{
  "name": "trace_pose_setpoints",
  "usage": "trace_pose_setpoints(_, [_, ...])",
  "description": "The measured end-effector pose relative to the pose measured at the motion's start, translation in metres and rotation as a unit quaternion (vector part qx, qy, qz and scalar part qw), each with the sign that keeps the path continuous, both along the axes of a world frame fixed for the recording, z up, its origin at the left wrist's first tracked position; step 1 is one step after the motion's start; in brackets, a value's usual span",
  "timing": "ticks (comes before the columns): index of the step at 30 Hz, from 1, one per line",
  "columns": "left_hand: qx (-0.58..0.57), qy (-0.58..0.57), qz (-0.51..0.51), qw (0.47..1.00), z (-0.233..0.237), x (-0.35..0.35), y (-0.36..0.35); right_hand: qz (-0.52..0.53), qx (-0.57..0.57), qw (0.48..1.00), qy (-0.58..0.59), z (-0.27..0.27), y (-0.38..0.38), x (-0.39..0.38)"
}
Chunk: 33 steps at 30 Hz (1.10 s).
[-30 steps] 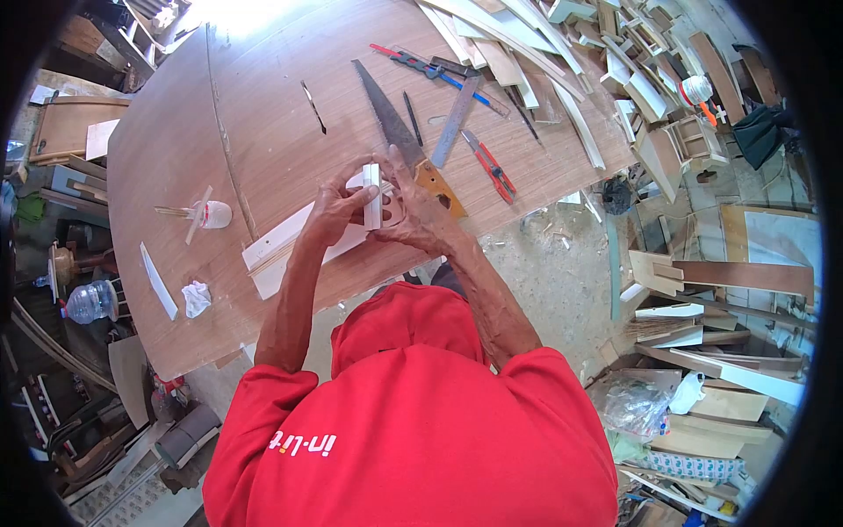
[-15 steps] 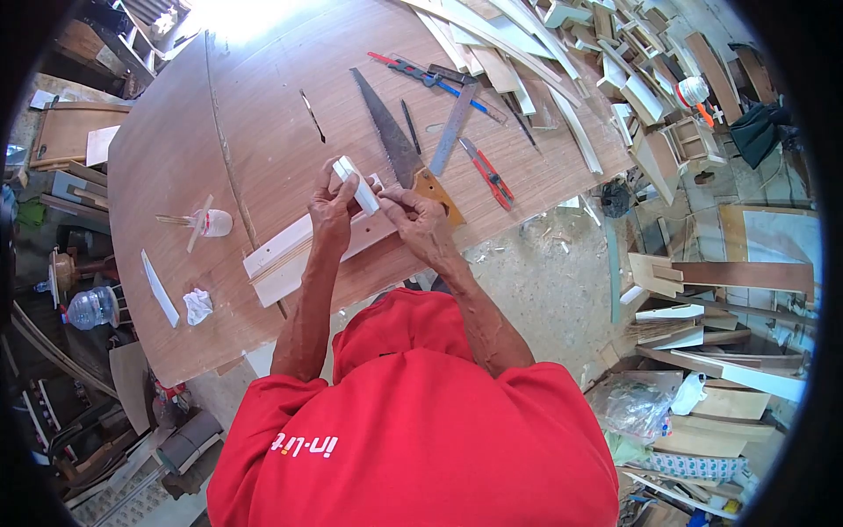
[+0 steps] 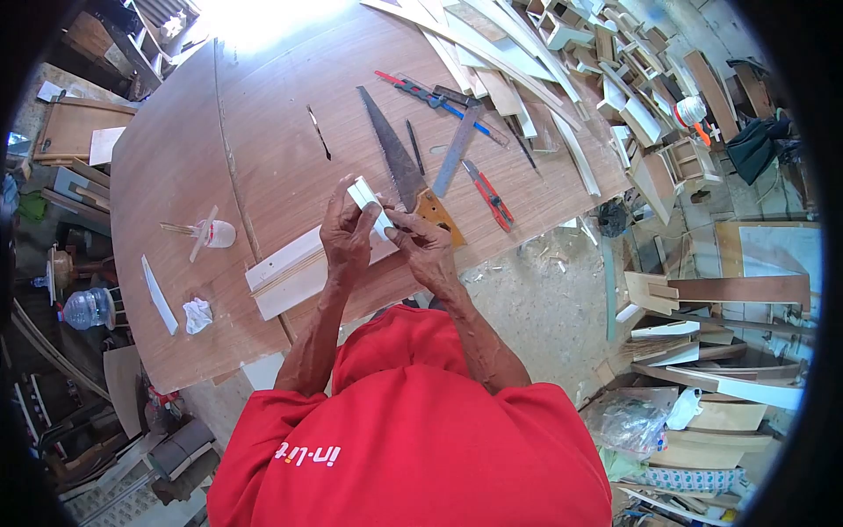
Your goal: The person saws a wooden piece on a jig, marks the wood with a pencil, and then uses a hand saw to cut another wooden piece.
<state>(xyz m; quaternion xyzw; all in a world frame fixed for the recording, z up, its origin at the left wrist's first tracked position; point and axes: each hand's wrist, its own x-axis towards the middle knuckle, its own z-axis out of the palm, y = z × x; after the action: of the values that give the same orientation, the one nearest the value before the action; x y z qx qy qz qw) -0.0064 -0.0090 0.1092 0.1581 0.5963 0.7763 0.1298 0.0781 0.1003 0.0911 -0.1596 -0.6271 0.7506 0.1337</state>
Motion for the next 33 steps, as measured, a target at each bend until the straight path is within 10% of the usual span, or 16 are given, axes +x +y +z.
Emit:
trace_pose_setpoints(29, [-0.019, -0.038, 0.011, 0.999, -0.020, 0.001, 0.003, -0.030, -0.024, 0.998, -0.047, 0.003, -0.003, -0.002])
trace_pose_setpoints(33, [-0.030, -0.086, 0.051, 0.995, -0.027, 0.002, 0.004, -0.018, 0.201, 0.979, -0.008, 0.013, -0.003, -0.003])
